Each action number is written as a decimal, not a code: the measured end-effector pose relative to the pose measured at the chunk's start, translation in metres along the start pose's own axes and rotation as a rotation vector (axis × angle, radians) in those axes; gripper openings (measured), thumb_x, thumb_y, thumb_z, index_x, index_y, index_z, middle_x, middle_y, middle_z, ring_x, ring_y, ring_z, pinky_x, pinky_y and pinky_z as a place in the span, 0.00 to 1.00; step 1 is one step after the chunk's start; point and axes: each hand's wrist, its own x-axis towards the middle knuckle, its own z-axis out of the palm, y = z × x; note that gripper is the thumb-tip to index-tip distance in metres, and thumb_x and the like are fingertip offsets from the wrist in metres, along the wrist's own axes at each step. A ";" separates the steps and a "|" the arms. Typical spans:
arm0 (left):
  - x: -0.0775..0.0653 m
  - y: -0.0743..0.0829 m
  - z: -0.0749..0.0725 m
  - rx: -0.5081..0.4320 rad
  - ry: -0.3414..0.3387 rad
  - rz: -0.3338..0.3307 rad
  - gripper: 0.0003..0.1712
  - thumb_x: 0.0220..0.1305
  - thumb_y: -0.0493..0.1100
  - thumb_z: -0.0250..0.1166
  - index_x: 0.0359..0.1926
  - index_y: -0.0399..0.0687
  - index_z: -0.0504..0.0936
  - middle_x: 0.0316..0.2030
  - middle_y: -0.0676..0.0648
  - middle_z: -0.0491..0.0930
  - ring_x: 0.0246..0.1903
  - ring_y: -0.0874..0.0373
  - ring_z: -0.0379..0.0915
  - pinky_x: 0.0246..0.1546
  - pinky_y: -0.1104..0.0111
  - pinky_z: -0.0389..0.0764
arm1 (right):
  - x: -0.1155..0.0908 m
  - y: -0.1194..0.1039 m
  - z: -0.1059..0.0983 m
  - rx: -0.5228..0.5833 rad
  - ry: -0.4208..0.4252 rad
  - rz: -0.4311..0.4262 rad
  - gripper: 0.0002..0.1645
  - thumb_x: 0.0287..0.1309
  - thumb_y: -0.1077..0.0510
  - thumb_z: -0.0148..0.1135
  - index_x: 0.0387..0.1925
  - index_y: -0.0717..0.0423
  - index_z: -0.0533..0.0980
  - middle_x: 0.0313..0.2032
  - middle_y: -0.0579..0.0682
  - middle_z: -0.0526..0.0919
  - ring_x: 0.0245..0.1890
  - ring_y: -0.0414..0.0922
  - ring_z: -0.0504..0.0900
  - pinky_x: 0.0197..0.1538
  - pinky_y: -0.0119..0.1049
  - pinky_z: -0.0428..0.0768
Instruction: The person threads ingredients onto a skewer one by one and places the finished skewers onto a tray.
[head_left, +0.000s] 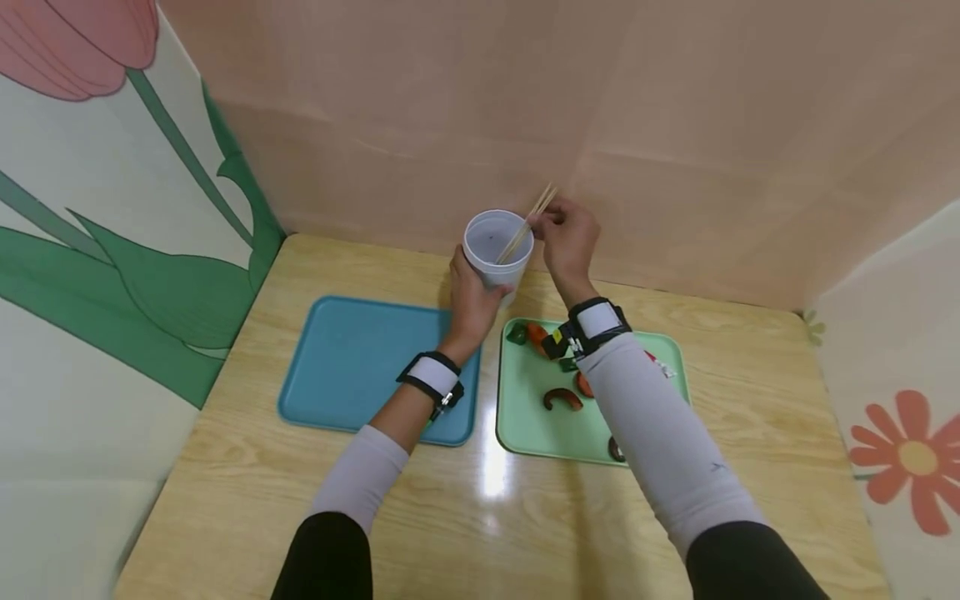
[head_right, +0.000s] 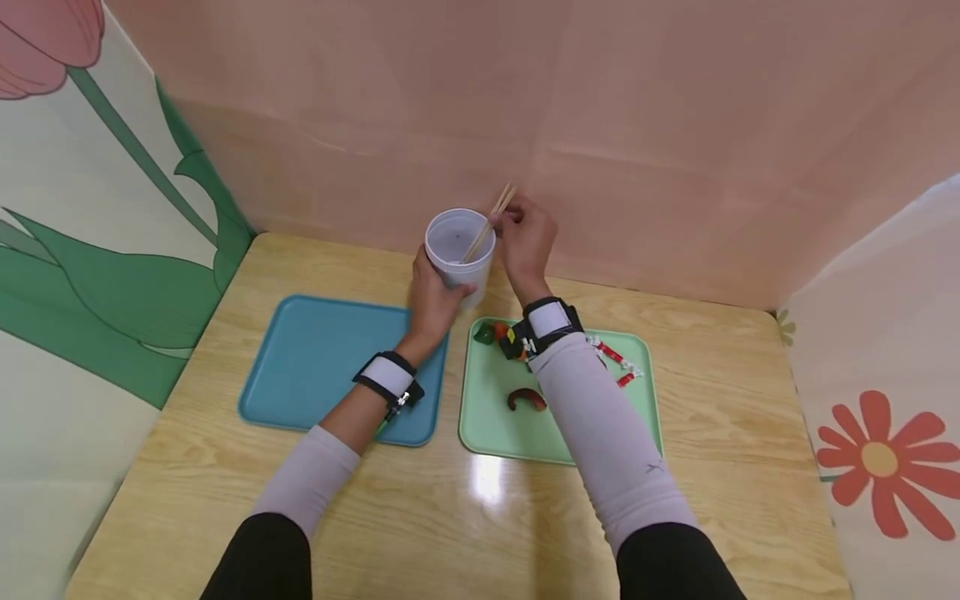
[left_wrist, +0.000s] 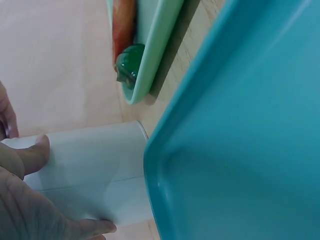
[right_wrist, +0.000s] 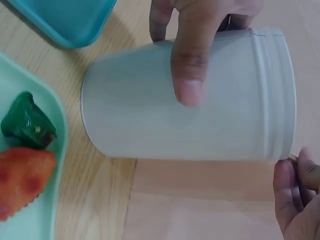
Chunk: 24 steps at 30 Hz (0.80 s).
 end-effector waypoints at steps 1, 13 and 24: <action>0.000 -0.001 0.000 0.001 0.001 -0.003 0.63 0.50 0.38 0.82 0.78 0.39 0.49 0.71 0.36 0.63 0.69 0.44 0.66 0.72 0.56 0.71 | 0.000 0.000 0.000 0.007 0.004 0.002 0.10 0.61 0.68 0.70 0.44 0.69 0.85 0.38 0.67 0.89 0.30 0.46 0.90 0.40 0.38 0.90; 0.003 -0.009 -0.003 0.021 0.018 -0.013 0.61 0.48 0.38 0.83 0.76 0.40 0.53 0.69 0.37 0.66 0.68 0.45 0.68 0.72 0.58 0.71 | 0.004 -0.004 -0.003 0.119 0.056 0.012 0.06 0.60 0.70 0.69 0.38 0.71 0.83 0.35 0.63 0.89 0.32 0.52 0.91 0.41 0.44 0.90; 0.004 -0.020 -0.001 0.008 0.011 -0.029 0.61 0.48 0.36 0.82 0.76 0.40 0.53 0.68 0.36 0.67 0.68 0.44 0.68 0.73 0.59 0.70 | 0.004 0.002 -0.001 0.156 0.062 0.026 0.06 0.60 0.70 0.69 0.38 0.72 0.83 0.34 0.64 0.89 0.28 0.46 0.91 0.40 0.46 0.90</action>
